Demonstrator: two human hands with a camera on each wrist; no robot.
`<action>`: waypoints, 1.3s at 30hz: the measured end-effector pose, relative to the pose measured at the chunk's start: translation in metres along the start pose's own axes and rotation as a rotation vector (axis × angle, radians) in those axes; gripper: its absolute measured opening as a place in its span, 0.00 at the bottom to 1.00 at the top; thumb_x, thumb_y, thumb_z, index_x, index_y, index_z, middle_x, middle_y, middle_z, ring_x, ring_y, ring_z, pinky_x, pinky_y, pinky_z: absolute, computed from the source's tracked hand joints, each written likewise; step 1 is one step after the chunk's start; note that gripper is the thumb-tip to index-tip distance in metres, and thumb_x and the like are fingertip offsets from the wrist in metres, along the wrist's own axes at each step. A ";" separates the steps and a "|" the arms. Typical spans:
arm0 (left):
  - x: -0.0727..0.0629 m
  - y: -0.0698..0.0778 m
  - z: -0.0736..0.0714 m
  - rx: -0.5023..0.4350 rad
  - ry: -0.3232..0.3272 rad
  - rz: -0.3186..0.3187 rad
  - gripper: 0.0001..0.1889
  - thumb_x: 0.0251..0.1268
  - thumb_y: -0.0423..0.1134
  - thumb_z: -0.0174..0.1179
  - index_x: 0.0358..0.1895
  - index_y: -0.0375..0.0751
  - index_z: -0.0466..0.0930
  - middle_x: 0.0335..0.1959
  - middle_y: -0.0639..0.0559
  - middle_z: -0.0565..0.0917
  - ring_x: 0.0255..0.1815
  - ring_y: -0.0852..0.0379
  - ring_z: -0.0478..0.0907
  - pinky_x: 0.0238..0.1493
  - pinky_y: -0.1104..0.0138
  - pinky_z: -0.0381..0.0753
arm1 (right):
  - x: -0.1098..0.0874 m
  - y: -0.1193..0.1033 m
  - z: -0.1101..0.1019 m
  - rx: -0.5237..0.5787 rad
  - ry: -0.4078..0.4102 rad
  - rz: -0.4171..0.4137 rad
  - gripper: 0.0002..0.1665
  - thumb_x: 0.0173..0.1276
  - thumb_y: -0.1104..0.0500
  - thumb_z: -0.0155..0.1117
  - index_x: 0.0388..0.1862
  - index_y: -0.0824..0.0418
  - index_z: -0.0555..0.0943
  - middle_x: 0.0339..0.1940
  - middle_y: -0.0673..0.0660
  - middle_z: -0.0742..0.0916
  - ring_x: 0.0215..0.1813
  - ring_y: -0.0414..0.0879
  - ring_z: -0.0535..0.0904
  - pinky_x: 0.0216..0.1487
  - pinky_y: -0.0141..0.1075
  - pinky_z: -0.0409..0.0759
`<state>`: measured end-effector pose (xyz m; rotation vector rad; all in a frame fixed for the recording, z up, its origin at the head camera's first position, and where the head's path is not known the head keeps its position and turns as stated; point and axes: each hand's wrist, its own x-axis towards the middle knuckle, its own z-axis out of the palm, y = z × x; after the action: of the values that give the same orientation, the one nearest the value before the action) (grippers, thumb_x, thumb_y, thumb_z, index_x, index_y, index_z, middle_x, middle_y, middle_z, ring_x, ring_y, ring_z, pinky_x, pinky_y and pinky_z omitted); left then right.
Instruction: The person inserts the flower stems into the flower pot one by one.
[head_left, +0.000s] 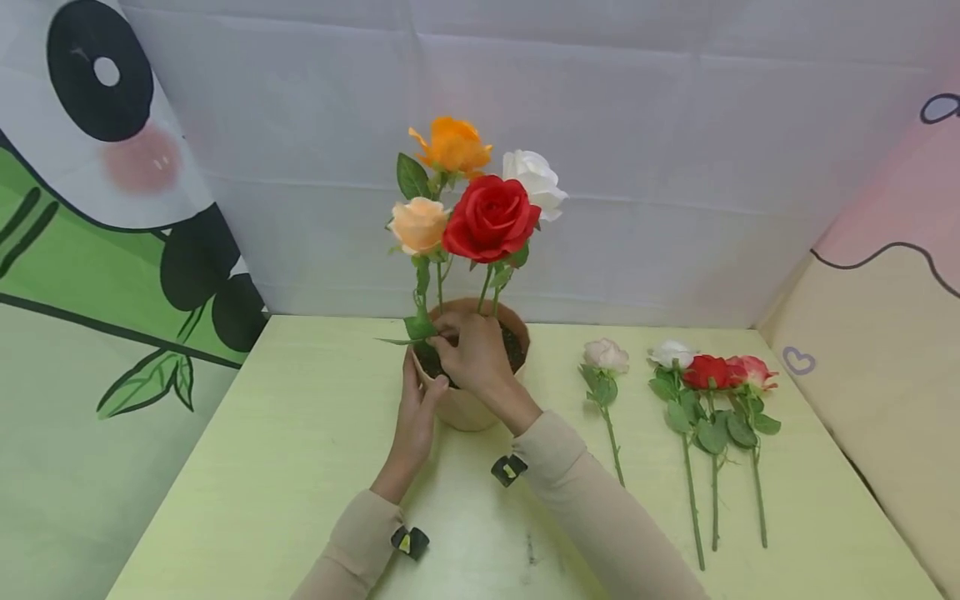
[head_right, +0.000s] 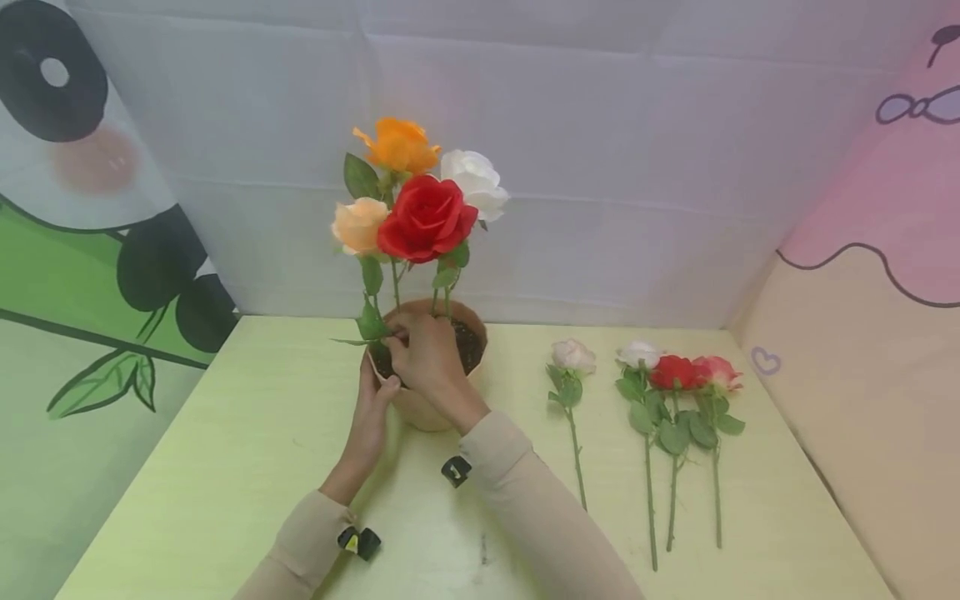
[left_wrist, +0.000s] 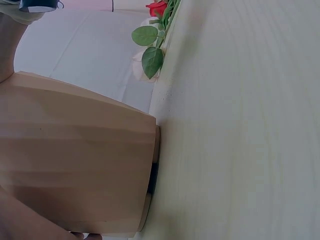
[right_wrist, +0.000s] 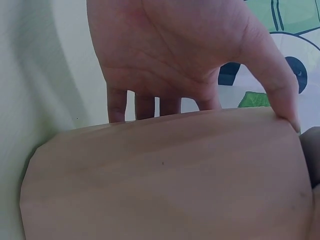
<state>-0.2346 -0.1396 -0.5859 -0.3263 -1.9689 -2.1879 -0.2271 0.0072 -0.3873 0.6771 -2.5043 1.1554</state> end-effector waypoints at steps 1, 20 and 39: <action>-0.001 0.001 0.000 -0.004 0.004 -0.001 0.47 0.86 0.52 0.61 0.92 0.76 0.37 0.93 0.62 0.41 0.93 0.56 0.44 0.87 0.51 0.59 | -0.001 0.000 0.001 -0.001 0.004 0.005 0.06 0.73 0.67 0.77 0.46 0.66 0.94 0.38 0.58 0.96 0.40 0.50 0.94 0.51 0.48 0.90; -0.021 0.087 0.028 0.010 -0.026 0.144 0.46 0.88 0.50 0.54 0.94 0.54 0.34 0.94 0.44 0.40 0.93 0.41 0.43 0.88 0.38 0.48 | -0.003 -0.002 -0.001 -0.022 0.047 0.004 0.13 0.73 0.60 0.79 0.54 0.60 0.94 0.39 0.53 0.96 0.38 0.45 0.92 0.41 0.37 0.87; -0.006 0.031 0.008 0.027 -0.028 0.082 0.44 0.90 0.50 0.56 0.93 0.72 0.36 0.94 0.63 0.41 0.93 0.53 0.44 0.87 0.46 0.56 | -0.025 -0.015 -0.017 -0.033 0.069 -0.021 0.24 0.72 0.56 0.82 0.65 0.61 0.91 0.51 0.56 0.95 0.47 0.50 0.93 0.46 0.41 0.90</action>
<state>-0.2198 -0.1353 -0.5568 -0.4287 -1.9614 -2.1158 -0.1965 0.0190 -0.3790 0.6423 -2.4475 1.1087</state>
